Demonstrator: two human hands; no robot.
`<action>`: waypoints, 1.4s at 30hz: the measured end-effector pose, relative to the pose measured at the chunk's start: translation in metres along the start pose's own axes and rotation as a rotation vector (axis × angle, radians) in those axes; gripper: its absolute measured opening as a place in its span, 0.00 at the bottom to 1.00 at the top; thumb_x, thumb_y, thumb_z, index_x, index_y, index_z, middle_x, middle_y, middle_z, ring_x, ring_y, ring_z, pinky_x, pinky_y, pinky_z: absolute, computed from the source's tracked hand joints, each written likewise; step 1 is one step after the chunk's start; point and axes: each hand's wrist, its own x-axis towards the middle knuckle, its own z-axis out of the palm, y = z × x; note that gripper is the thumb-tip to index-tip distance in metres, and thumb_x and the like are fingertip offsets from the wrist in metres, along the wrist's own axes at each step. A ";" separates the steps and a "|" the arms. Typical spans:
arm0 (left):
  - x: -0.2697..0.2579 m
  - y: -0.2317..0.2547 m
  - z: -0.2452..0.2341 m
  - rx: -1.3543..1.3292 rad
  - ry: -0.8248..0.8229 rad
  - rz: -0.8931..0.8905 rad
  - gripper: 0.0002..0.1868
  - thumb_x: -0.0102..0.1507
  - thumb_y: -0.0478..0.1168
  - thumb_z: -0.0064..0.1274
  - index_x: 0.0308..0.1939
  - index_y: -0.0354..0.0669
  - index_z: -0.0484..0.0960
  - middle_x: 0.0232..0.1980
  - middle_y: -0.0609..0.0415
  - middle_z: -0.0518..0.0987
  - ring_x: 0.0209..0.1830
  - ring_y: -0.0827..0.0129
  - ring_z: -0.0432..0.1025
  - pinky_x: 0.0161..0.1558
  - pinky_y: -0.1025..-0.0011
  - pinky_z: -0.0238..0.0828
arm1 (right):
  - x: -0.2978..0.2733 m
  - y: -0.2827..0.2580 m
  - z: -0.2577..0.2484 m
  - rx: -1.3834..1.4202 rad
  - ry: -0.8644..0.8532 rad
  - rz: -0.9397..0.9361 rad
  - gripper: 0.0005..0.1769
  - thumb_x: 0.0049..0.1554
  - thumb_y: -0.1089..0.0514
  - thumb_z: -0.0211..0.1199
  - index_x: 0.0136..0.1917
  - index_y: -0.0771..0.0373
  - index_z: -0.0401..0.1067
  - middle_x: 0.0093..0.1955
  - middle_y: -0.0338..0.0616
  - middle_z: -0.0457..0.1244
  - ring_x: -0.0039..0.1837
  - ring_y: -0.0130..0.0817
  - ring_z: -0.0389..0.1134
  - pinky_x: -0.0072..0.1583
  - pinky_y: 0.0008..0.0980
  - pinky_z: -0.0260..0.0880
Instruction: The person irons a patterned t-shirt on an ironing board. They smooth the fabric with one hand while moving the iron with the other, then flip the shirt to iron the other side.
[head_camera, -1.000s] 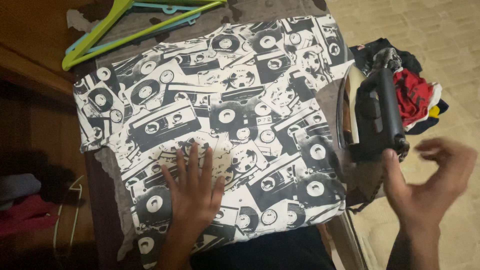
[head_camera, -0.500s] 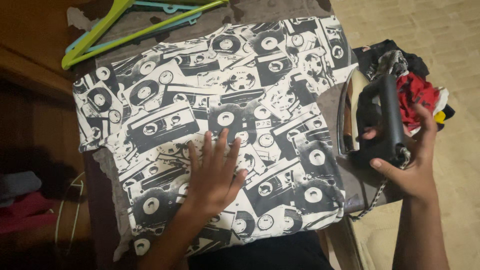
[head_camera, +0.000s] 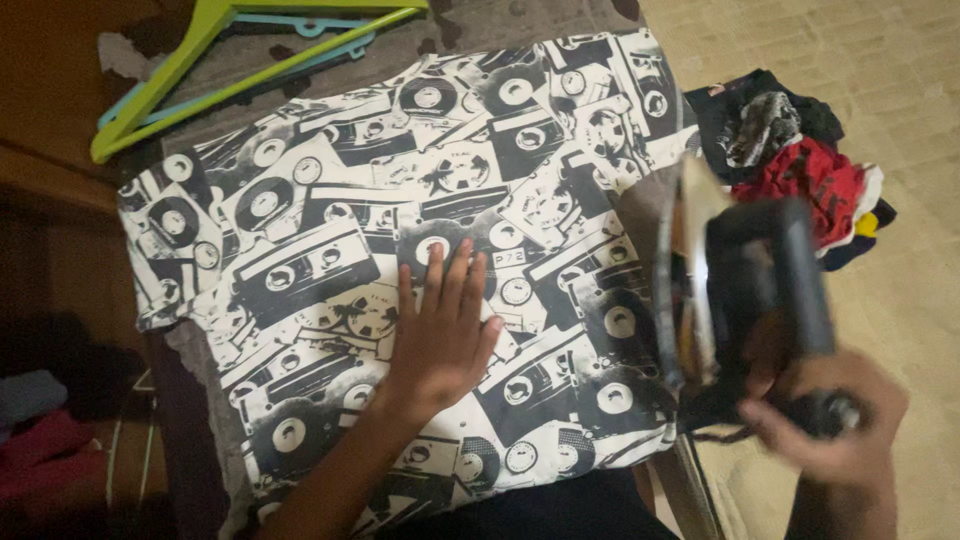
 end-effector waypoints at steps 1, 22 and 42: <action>0.001 0.000 0.001 0.002 0.001 -0.026 0.39 0.66 0.53 0.43 0.74 0.32 0.52 0.77 0.34 0.51 0.78 0.39 0.44 0.70 0.32 0.37 | -0.001 -0.008 0.004 -0.040 -0.030 -0.005 0.17 0.42 0.66 0.79 0.40 0.57 0.73 0.42 0.41 0.69 0.43 0.29 0.73 0.50 0.36 0.71; 0.000 0.001 -0.006 -0.011 0.017 -0.084 0.36 0.67 0.54 0.42 0.75 0.41 0.56 0.79 0.46 0.55 0.80 0.47 0.45 0.74 0.40 0.38 | -0.006 -0.042 0.107 -0.021 -0.367 -0.161 0.10 0.44 0.65 0.70 0.42 0.59 0.74 0.47 0.43 0.69 0.62 0.47 0.71 0.74 0.63 0.46; -0.002 0.001 -0.004 0.004 0.026 -0.064 0.38 0.66 0.54 0.46 0.75 0.39 0.57 0.78 0.46 0.54 0.80 0.46 0.43 0.74 0.39 0.37 | 0.012 -0.016 0.076 -0.135 -0.270 -0.107 0.13 0.41 0.66 0.68 0.42 0.59 0.71 0.40 0.37 0.67 0.48 0.35 0.71 0.72 0.56 0.53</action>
